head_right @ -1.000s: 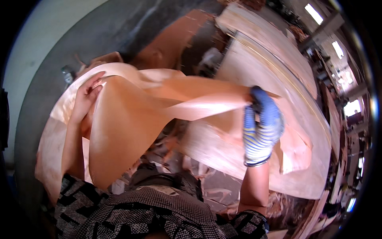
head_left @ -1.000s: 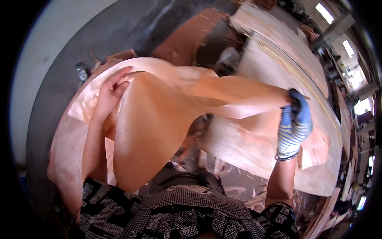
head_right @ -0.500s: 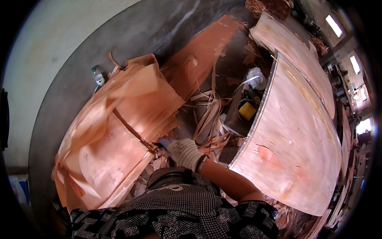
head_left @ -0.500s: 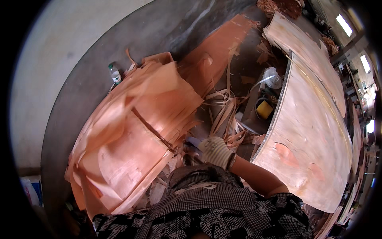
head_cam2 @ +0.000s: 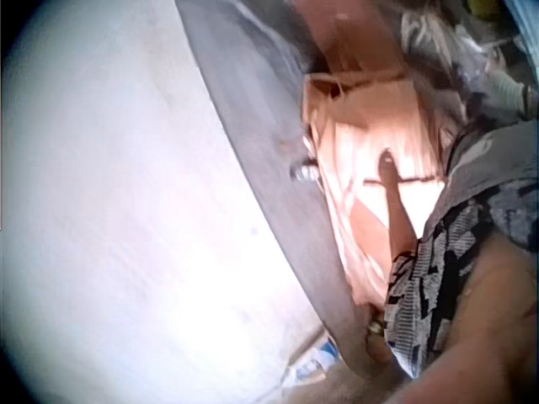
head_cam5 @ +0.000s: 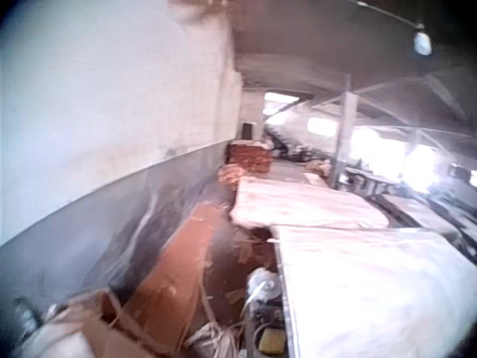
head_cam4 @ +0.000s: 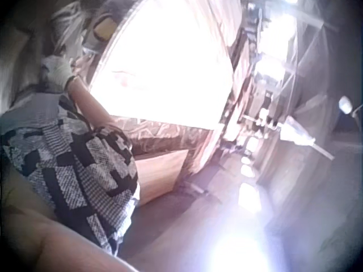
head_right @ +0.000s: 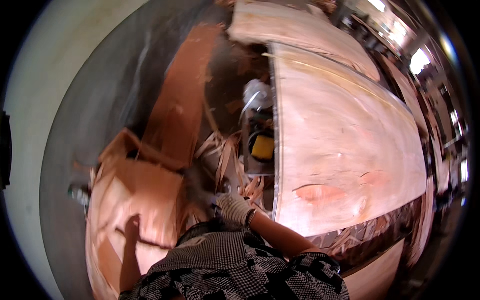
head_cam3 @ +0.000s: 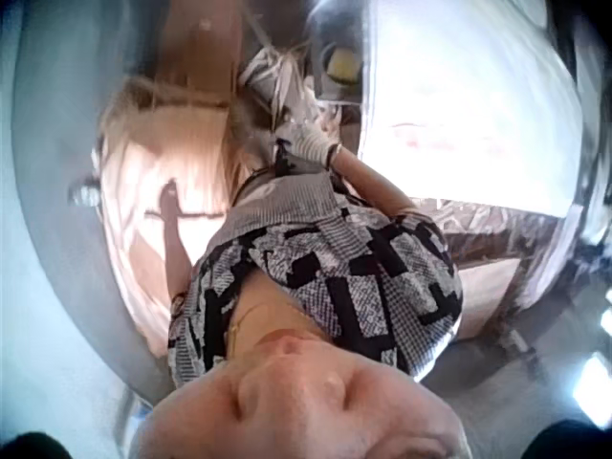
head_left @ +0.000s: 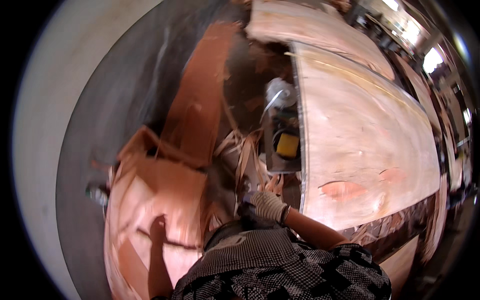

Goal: The person processes wood veneer panels by aligning large thin sheets on a workbench, smoothing the surface, and using a knife to trim excess material along the edges and cutouts.

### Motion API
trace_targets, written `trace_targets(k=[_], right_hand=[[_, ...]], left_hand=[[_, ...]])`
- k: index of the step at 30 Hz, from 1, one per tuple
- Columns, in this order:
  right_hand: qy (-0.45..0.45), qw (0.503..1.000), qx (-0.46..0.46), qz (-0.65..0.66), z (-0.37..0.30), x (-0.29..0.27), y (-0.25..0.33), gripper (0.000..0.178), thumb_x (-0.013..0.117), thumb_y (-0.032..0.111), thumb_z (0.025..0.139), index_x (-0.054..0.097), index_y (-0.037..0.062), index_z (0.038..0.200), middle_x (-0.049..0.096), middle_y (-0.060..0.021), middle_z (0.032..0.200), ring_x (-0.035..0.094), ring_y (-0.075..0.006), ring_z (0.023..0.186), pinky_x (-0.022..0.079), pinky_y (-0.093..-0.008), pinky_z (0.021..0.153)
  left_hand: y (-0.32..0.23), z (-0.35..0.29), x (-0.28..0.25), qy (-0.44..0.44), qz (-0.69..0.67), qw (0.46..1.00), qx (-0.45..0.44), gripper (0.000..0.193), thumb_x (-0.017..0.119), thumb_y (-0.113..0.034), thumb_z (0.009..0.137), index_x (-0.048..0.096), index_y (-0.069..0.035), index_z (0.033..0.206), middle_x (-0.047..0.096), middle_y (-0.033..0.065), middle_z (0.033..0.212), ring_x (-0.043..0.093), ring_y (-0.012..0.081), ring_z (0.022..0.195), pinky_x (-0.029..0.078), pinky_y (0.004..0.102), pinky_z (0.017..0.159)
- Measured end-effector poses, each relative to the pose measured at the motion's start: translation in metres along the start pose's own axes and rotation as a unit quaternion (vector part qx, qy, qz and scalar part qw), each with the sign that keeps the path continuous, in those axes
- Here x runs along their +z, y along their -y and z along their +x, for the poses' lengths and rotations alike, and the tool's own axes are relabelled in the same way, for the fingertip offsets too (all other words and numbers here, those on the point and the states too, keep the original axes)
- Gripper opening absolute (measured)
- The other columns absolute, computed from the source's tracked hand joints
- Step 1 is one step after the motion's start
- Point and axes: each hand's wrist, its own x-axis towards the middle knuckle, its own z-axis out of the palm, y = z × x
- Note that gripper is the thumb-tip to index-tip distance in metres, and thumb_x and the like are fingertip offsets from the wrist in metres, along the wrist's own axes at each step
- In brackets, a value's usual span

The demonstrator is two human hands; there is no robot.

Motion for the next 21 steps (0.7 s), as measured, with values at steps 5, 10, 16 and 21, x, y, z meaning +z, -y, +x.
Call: trace_targets(k=[5, 10, 16, 21], right_hand=[[-0.01, 0.977, 0.132, 0.165, 0.002, -0.048, -0.077, 0.027, 0.054, 0.016, 0.076, 0.055, 0.0046, 0.1, 0.057, -0.0164, 0.093, 0.057, -0.0326, 0.086, 0.046, -0.0397, 0.072], [-0.115, 0.926, 0.273, 0.232, -0.007, -0.072, -0.14, 0.031, 0.052, 0.025, 0.079, 0.055, 0.0089, 0.105, 0.062, -0.0168, 0.085, 0.06, -0.0322, 0.078, 0.047, -0.0421, 0.068], [-0.259, 0.835, 0.391, 0.288, -0.006, -0.058, -0.166, 0.027, 0.052, 0.024, 0.081, 0.055, 0.0136, 0.106, 0.062, -0.0173, 0.083, 0.06, -0.0336, 0.075, 0.047, -0.0418, 0.066], [-0.332, 0.737, 0.491, 0.324, -0.013, -0.02, -0.144, 0.033, 0.05, 0.028, 0.084, 0.053, 0.0145, 0.113, 0.059, -0.0183, 0.099, 0.057, -0.0333, 0.09, 0.045, -0.0406, 0.077]], left_hand=[[-0.143, 0.141, 0.09, 0.254, 0.039, 0.957, 0.133, 0.023, 0.053, -0.019, 0.08, 0.061, -0.007, 0.097, 0.061, 0.0118, 0.095, 0.057, 0.0284, 0.09, 0.045, 0.036, 0.081], [-0.241, 0.263, 0.148, 0.397, 0.153, 0.865, 0.265, 0.024, 0.053, -0.018, 0.078, 0.061, -0.007, 0.097, 0.06, 0.0127, 0.096, 0.056, 0.03, 0.092, 0.045, 0.0373, 0.081], [-0.318, 0.388, 0.228, 0.419, 0.142, 0.794, 0.418, 0.027, 0.051, -0.017, 0.078, 0.059, -0.008, 0.102, 0.056, 0.0137, 0.104, 0.054, 0.0326, 0.093, 0.045, 0.0393, 0.079], [-0.386, 0.472, 0.338, 0.414, 0.202, 0.784, 0.417, 0.043, 0.058, -0.018, 0.075, 0.053, -0.019, 0.118, 0.048, 0.0203, 0.119, 0.052, 0.0361, 0.101, 0.044, 0.0403, 0.084]])
